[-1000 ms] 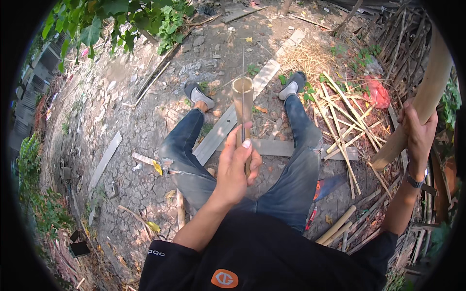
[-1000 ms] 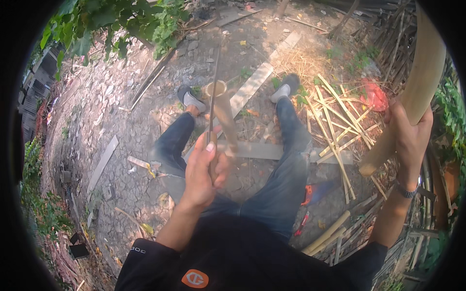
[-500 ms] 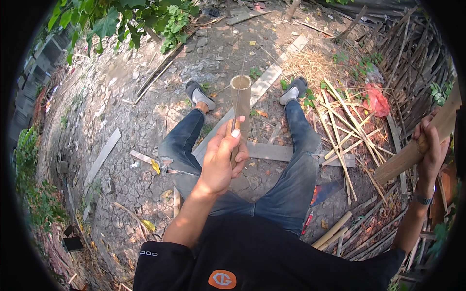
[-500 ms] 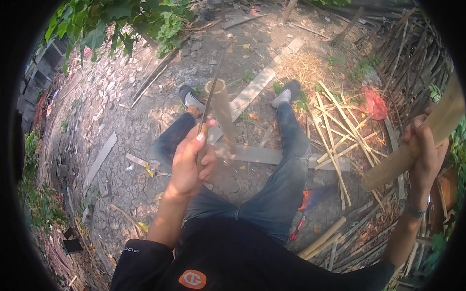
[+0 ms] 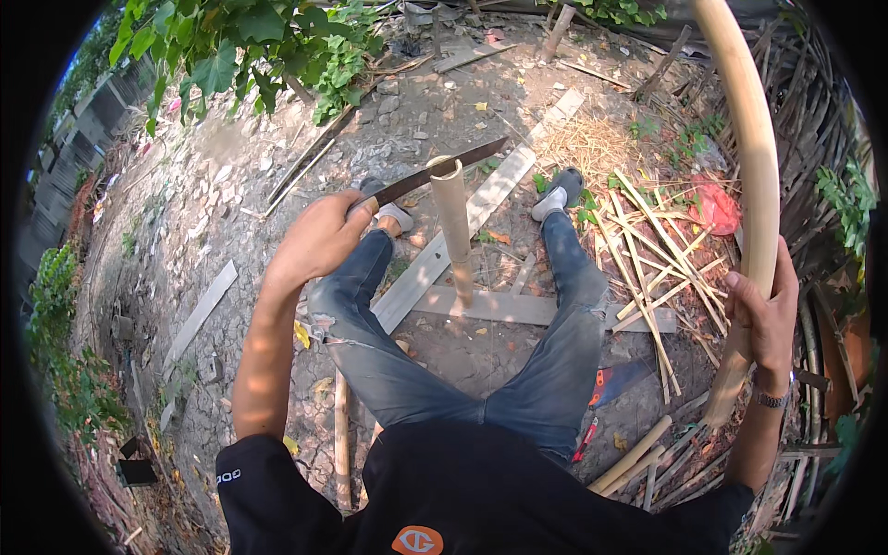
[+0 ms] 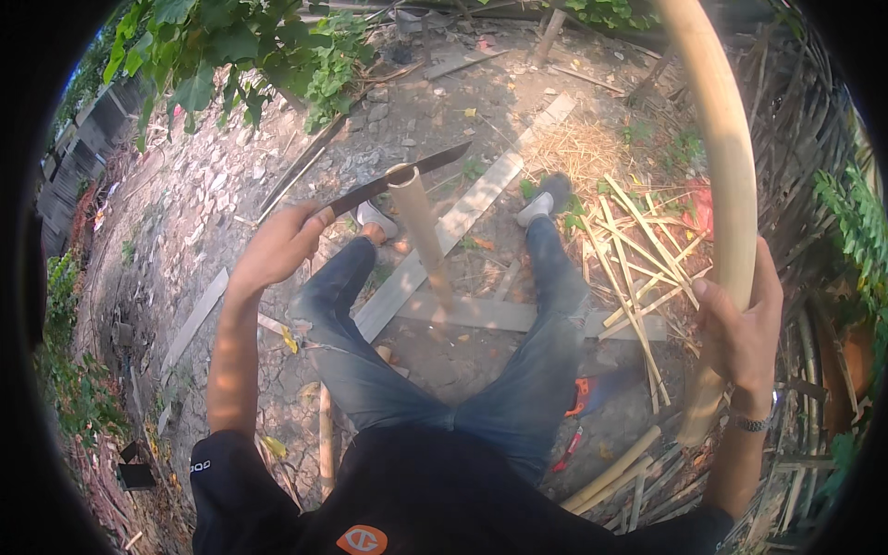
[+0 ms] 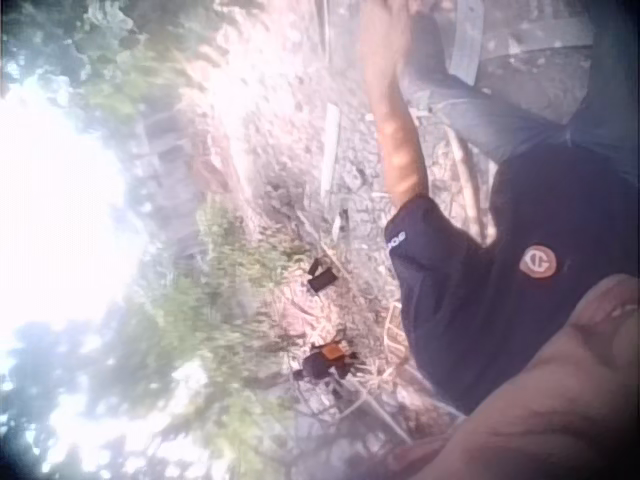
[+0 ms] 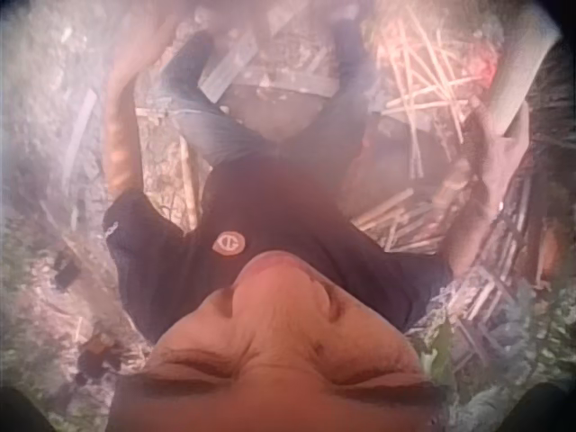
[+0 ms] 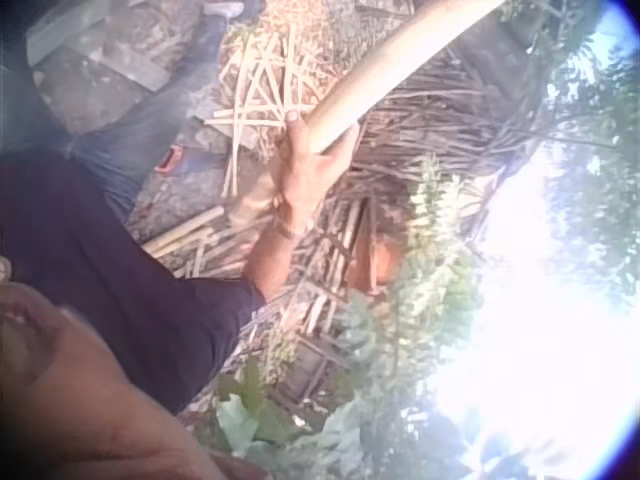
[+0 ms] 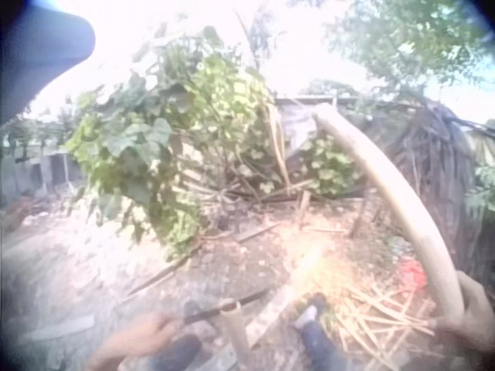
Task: The person sits on the ground and uses a machete to split a long bamboo pole into thin strips. They repeatedly position the bamboo, strike it with the machete, and pull the split sections apart. Later, they use a wooden mallet to drive the machete through a shorter bamboo segment to split it further.
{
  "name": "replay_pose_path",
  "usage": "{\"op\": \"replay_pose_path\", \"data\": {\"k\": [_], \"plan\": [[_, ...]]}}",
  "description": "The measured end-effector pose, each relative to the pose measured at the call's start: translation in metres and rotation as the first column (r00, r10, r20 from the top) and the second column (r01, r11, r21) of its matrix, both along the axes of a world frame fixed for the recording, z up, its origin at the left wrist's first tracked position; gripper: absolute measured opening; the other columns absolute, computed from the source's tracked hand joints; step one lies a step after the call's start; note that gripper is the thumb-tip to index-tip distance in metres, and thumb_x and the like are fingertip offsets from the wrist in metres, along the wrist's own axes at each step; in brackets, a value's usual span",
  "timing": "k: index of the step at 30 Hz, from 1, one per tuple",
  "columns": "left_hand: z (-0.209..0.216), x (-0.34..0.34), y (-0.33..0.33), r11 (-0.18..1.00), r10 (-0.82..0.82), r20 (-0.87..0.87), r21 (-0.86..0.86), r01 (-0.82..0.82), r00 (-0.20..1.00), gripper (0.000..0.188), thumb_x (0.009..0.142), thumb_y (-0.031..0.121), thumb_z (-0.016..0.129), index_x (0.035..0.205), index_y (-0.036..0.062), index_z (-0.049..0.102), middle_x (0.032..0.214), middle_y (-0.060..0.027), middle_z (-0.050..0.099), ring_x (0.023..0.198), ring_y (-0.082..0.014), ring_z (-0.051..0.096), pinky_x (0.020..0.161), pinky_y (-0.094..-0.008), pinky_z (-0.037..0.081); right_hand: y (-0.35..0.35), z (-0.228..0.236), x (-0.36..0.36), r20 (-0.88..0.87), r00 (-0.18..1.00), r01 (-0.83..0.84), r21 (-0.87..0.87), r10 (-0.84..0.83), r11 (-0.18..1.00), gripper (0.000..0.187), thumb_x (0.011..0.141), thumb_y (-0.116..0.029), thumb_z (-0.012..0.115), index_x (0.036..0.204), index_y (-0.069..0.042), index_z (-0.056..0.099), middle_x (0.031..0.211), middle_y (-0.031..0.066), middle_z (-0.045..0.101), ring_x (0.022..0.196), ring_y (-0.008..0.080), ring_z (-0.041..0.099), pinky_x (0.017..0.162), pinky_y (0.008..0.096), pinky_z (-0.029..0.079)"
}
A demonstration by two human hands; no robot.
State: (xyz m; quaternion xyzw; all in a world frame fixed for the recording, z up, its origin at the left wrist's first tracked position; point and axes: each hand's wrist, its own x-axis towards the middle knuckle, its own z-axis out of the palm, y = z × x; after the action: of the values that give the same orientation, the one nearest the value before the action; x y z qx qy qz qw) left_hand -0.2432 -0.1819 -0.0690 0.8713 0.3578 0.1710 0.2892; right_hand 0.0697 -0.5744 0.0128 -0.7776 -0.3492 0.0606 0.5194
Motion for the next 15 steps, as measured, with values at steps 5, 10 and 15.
{"op": "replay_pose_path", "data": {"k": [5, 10, 15], "plan": [[-0.004, 0.05, 0.023, 0.894, 0.132, -0.026, 0.436, -0.107, 0.991, 0.052, 0.089, 0.049, 0.074, 0.09, -0.0032, 0.073, 0.075, -0.0241, 0.07, 0.076, -0.0427, 0.07, 0.071, -0.0494, 0.054, -0.014, 0.021, 0.003, 0.198, 0.966, 0.029, 0.562, -0.168, 0.826, 0.041, 0.1, -0.018, 0.062, 0.132, 0.004, 0.047, 0.086, 0.0074, 0.058, 0.068, 0.0123, 0.059, 0.061, 0.026, 0.049], [-0.013, 0.051, 0.018, 0.896, 0.133, -0.036, 0.431, -0.105, 0.99, 0.048, 0.089, 0.044, 0.075, 0.089, -0.0047, 0.072, 0.072, -0.0258, 0.069, 0.074, -0.042, 0.071, 0.07, -0.0485, 0.055, 0.016, -0.057, -0.006, 0.127, 0.99, 0.024, 0.264, -0.059, 0.964, 0.044, 0.098, -0.014, 0.062, 0.134, 0.006, 0.046, 0.089, 0.0116, 0.061, 0.078, 0.0197, 0.064, 0.072, 0.0347, 0.052], [-0.025, 0.056, 0.013, 0.885, 0.083, -0.05, 0.463, -0.051, 0.995, 0.047, 0.09, 0.04, 0.074, 0.09, -0.0066, 0.071, 0.071, -0.027, 0.068, 0.073, -0.0443, 0.071, 0.069, -0.05, 0.056, 0.011, -0.051, -0.001, -0.415, 0.891, -0.366, -0.411, 0.185, 0.835, 0.061, 0.085, -0.008, 0.073, 0.138, 0.005, 0.047, 0.086, 0.0049, 0.062, 0.057, 0.0112, 0.059, 0.05, 0.0262, 0.05]]}}
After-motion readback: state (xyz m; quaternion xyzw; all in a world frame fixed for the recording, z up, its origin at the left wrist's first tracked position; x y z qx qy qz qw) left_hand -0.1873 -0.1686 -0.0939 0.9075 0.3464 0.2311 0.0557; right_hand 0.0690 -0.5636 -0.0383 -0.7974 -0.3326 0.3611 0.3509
